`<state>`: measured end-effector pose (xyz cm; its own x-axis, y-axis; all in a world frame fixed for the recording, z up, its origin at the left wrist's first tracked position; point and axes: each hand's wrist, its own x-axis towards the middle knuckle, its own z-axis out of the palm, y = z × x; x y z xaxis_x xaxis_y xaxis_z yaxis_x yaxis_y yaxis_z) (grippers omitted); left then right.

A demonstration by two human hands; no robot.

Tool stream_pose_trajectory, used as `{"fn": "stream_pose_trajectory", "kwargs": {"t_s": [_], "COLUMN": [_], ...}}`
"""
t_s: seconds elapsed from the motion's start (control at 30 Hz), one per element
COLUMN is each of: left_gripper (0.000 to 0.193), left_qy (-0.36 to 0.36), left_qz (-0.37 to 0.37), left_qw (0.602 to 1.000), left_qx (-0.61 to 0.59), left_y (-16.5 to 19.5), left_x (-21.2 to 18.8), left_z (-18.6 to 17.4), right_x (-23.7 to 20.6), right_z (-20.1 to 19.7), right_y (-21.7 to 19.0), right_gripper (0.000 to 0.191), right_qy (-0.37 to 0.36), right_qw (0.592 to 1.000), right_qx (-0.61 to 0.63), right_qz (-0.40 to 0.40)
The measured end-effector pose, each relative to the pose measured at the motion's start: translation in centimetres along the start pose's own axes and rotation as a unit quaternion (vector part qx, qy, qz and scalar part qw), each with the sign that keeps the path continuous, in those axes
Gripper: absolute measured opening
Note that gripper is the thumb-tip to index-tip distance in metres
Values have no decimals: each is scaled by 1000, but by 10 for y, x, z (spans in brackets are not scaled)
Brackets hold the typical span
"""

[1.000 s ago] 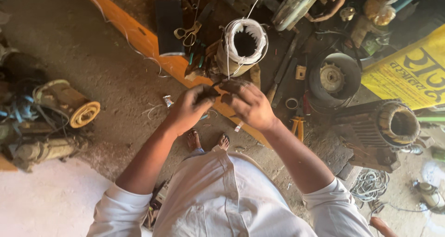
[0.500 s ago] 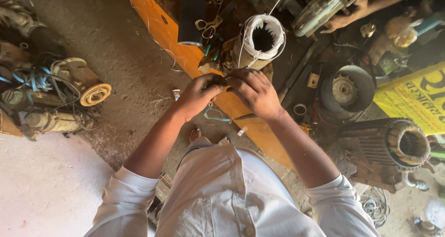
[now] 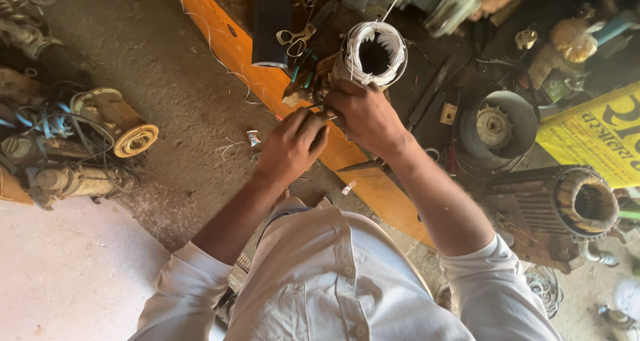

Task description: The person strips insulation from a black wire using a knife, then wraps the exposed end with black electrical tape. They use pliers to crimp and secure the taped section, repeating the taping and crimping steps to finish the connection.

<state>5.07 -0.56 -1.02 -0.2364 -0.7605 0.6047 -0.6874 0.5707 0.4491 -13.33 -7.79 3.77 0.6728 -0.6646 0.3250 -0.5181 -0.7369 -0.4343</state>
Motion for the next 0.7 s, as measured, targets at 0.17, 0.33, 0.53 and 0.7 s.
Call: {"fn": "stream_pose_trajectory", "kwargs": {"t_s": [0.17, 0.33, 0.53, 0.7], "left_gripper": [20, 18, 20, 13], "left_qy": [3, -116, -193, -135], "left_qz": [-24, -310, -427, -231], "left_qw": [999, 881, 703, 912], "left_qx": [-33, -339, -534, -311], "left_y": [-3, -28, -48, -33], "left_x": [0, -8, -8, -1], "left_z": [6, 16, 17, 0], "right_x": [-5, -39, -45, -37], "right_z": [-4, 11, 31, 26], "right_y": [-1, -8, -1, -11], "right_gripper": [25, 32, 28, 24], "right_qy": [23, 64, 139, 136], "right_qw": [1000, 996, 986, 990], "right_qx": [6, 60, -48, -18], "right_qz": [-13, 9, -80, 11]}}
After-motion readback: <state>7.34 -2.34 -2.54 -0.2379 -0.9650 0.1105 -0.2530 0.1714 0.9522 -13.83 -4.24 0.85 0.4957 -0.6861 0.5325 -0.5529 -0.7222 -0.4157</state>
